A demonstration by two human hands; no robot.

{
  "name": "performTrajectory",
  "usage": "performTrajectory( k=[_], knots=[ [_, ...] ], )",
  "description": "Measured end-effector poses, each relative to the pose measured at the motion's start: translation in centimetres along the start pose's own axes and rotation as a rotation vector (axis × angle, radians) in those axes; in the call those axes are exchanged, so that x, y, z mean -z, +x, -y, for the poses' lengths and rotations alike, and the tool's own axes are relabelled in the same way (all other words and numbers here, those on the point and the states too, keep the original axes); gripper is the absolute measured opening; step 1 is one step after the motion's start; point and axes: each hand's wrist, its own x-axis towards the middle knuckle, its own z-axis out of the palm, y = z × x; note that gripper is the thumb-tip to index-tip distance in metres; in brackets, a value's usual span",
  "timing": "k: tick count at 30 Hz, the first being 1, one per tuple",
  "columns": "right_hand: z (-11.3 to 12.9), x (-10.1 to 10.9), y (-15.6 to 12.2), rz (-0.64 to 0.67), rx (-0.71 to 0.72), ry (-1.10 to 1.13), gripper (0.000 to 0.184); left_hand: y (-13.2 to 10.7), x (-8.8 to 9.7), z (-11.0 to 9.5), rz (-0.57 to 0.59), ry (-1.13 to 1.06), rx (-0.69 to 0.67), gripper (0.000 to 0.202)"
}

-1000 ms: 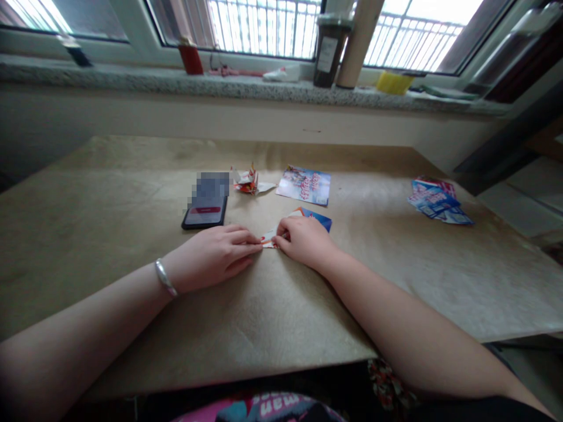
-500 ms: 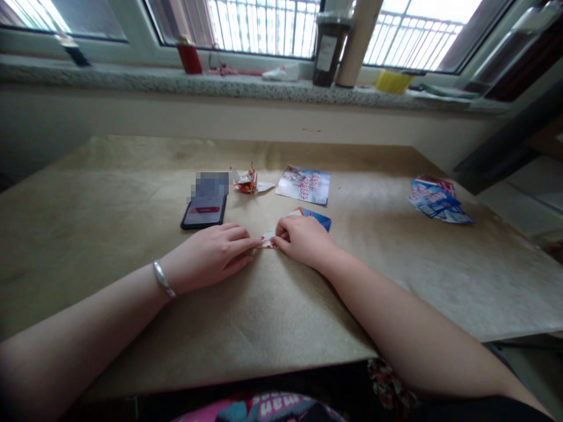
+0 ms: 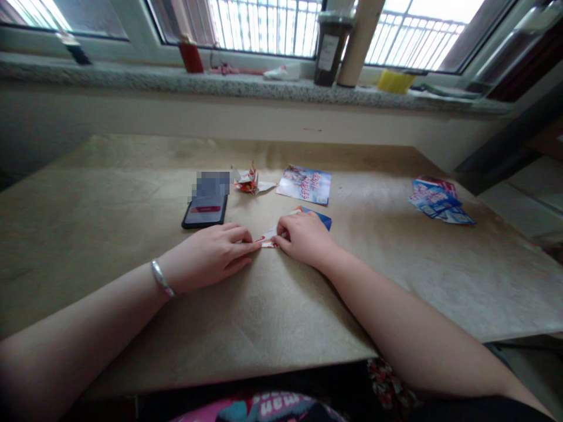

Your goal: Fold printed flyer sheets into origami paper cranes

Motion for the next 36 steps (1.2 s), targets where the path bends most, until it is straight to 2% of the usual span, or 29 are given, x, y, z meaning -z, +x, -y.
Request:
performTrajectory(
  k=[14, 31, 36],
  knots=[
    [0.0, 0.4, 0.1, 0.022, -0.018, 0.017, 0.014, 0.3, 0.7, -0.9, 0.036, 0.149, 0.009, 0.024],
    [-0.2, 0.3, -0.4, 0.009, -0.019, 0.008, 0.014, -0.3, 1.8, 0.5, 0.135, -0.05, 0.025, 0.025],
    [-0.1, 0.3, -0.5, 0.013, -0.023, 0.012, 0.014, -0.3, 1.2, 1.0, 0.083, -0.098, -0.002, 0.025]
  ],
)
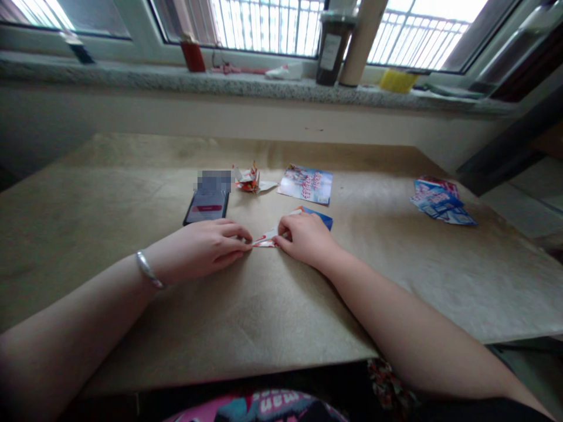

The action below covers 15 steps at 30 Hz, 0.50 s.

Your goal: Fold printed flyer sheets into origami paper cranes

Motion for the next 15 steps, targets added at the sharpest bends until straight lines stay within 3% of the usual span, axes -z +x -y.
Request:
performTrajectory(
  k=[4, 15],
  knots=[
    [0.1, 0.0, 0.0, -0.007, 0.006, -0.007, 0.014, 0.1, -0.3, 0.0, -0.029, -0.017, -0.055, 0.025],
    [0.0, -0.4, 0.0, -0.033, 0.028, 0.021, 0.013, 0.2, -1.2, 0.8, -0.102, -0.136, -0.006, 0.022]
  ],
)
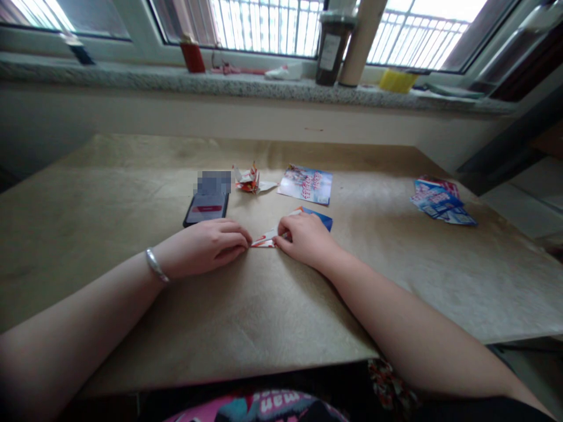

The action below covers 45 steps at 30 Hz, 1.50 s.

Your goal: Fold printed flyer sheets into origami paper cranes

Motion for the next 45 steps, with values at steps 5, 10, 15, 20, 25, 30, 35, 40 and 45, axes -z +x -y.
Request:
performTrajectory(
  k=[5, 10, 15, 20, 25, 30, 35, 40, 45],
  knots=[
    [-0.1, 0.0, 0.0, -0.005, -0.006, 0.015, 0.013, 0.2, -0.8, -0.1, -0.026, 0.004, -0.082, 0.033],
    [-0.2, -0.1, 0.0, -0.039, 0.005, 0.093, 0.008, 0.4, -1.0, -0.3, 0.007, 0.07, -0.11, 0.033],
    [-0.2, 0.0, 0.0, -0.092, 0.149, 0.167, 0.006, 0.2, 0.2, -1.2, 0.063, 0.095, -0.07, 0.025],
    [-0.5, 0.3, -0.1, -0.114, 0.39, 0.088, 0.014, 0.2, 0.9, -1.6, 0.049, 0.07, -0.066, 0.021],
    [-0.5, 0.8, -0.4, -0.025, 0.405, 0.0, 0.02, 0.3, 0.0, -1.4, 0.037, 0.064, -0.073, 0.025],
    [-0.2, 1.3, -0.6, 0.018, 0.366, -0.019, 0.019, 0.3, -0.4, -1.2, 0.049, 0.072, -0.069, 0.025],
    [-0.3, 1.2, -0.6, 0.013, 0.376, -0.018, 0.02, 0.2, -0.2, -1.3, 0.039, 0.082, -0.082, 0.027],
    [-0.6, 0.8, -0.7, -0.02, 0.388, -0.01, 0.022, 0.2, 0.1, -1.7, 0.075, 0.09, -0.036, 0.027],
    [-0.6, 0.7, -0.8, -0.051, 0.346, 0.002, 0.016, 0.3, -0.2, -1.8, 0.058, 0.079, -0.048, 0.028]
  ],
)
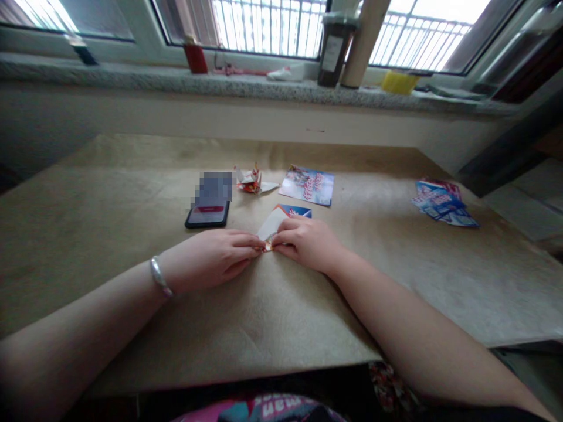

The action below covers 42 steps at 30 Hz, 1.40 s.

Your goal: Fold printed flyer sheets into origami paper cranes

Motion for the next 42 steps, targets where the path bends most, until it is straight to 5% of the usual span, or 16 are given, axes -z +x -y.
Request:
performTrajectory(
  k=[12, 24, 42],
  knots=[
    [0.11, 0.19, -0.12, -0.002, 0.024, -0.054, 0.017, 0.01, -0.46, 0.5, -0.034, -0.02, -0.03, 0.028],
    [0.64, 0.13, 0.45, -0.044, 0.249, -0.12, 0.023, 0.2, -0.28, 0.28, -0.05, 0.027, -0.032, 0.028],
    [0.58, 0.79, 0.66, 0.036, 0.238, -0.186, 0.022, 0.46, -0.08, 0.0, 0.007, 0.058, -0.024, 0.023]
  ],
)
